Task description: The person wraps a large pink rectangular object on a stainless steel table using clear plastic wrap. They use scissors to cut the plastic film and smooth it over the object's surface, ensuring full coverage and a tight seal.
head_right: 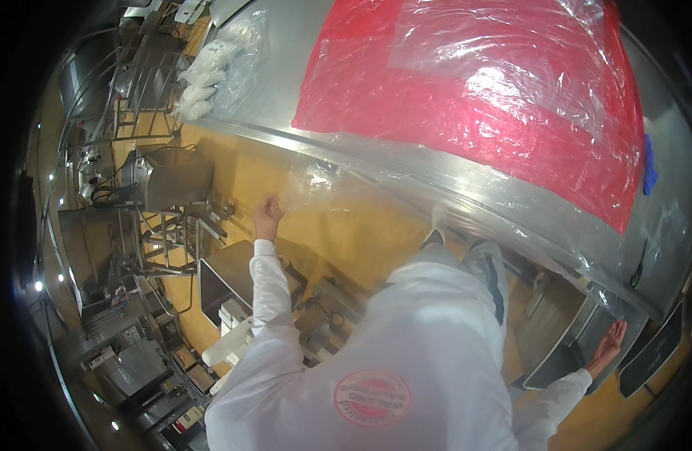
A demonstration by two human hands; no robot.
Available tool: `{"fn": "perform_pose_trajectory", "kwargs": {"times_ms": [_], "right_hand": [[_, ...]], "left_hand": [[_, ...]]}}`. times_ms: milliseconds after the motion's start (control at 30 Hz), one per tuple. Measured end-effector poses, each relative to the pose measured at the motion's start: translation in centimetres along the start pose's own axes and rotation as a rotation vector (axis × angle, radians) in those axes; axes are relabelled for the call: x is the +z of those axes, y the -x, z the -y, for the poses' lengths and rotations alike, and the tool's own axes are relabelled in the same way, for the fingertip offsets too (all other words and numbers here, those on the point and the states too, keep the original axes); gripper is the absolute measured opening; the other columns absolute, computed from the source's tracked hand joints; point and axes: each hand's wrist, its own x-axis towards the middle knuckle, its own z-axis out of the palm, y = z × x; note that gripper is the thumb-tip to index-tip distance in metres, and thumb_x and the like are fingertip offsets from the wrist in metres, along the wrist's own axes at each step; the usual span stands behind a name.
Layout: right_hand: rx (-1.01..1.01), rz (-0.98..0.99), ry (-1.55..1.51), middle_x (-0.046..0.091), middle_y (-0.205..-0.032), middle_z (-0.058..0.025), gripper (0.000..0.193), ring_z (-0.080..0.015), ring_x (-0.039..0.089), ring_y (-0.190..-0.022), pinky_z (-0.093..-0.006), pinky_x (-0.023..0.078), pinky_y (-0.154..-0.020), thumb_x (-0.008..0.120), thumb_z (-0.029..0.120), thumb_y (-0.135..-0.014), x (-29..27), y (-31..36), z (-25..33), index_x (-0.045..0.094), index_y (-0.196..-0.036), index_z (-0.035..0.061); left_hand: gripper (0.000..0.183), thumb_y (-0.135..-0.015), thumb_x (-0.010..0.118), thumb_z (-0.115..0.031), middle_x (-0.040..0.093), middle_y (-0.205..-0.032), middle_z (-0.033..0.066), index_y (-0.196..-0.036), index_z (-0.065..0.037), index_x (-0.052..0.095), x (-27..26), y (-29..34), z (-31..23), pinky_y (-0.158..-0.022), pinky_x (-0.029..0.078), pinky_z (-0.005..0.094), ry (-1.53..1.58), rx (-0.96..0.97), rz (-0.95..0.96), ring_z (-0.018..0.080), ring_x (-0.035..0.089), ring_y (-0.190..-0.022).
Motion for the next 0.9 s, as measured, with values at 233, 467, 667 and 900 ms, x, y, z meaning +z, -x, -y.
{"fn": "perform_pose_trajectory", "kwargs": {"times_ms": [233, 467, 667, 900], "right_hand": [[-0.162, -0.174, 0.932, 0.058, -0.118, -0.0123, 0.040, -0.0196, 0.054, -0.110, -0.0291, 0.038, -0.099, 0.060, 0.015, -0.088, 6.4, 0.6, 0.2, 0.053, -0.123, -0.0039], [-0.222, -0.163, 0.829, 0.060, -0.115, -0.0097, 0.039, -0.0164, 0.056, -0.104, -0.0297, 0.042, -0.095, 0.060, 0.026, -0.090, 2.3, -1.1, 1.1, 0.058, -0.118, -0.0017], [-0.140, -0.139, 0.788, 0.049, -0.131, -0.0070, 0.043, -0.0160, 0.046, -0.117, -0.0334, 0.037, -0.100, 0.058, 0.028, -0.092, 4.1, 0.3, 1.5, 0.052, -0.125, 0.0006], [-0.099, -0.028, 0.272, 0.038, -0.144, -0.0076, 0.044, -0.0173, 0.032, -0.132, -0.0371, 0.022, -0.109, 0.054, 0.024, -0.093, -0.3, -1.4, -0.3, 0.047, -0.129, 0.0018]], "left_hand": [[0.014, -0.071, 0.058, 0.011, 0.062, -0.096, 0.0078, -0.072, -0.003, 0.062, -6.1, 0.5, 2.3, -0.088, 0.042, 0.0297, -0.569, 0.122, 0.272, 0.0188, 0.056, -0.098], [0.010, -0.074, 0.060, 0.006, 0.065, -0.098, 0.0100, -0.078, -0.003, 0.060, -6.2, -3.6, 1.0, -0.100, 0.036, 0.0389, 0.092, 0.055, 0.131, 0.0283, 0.052, -0.114], [0.014, -0.082, 0.064, -0.006, 0.062, -0.102, 0.0108, -0.095, -0.002, 0.061, -6.3, -5.6, 5.1, -0.099, 0.037, 0.0401, 0.516, 0.157, 0.120, 0.0225, 0.055, -0.103], [0.016, -0.085, 0.065, -0.018, 0.061, -0.105, 0.0089, -0.095, -0.005, 0.061, -4.2, -7.3, 8.2, -0.105, 0.032, 0.0452, 0.806, 0.111, 0.136, 0.0242, 0.053, -0.109]]}}
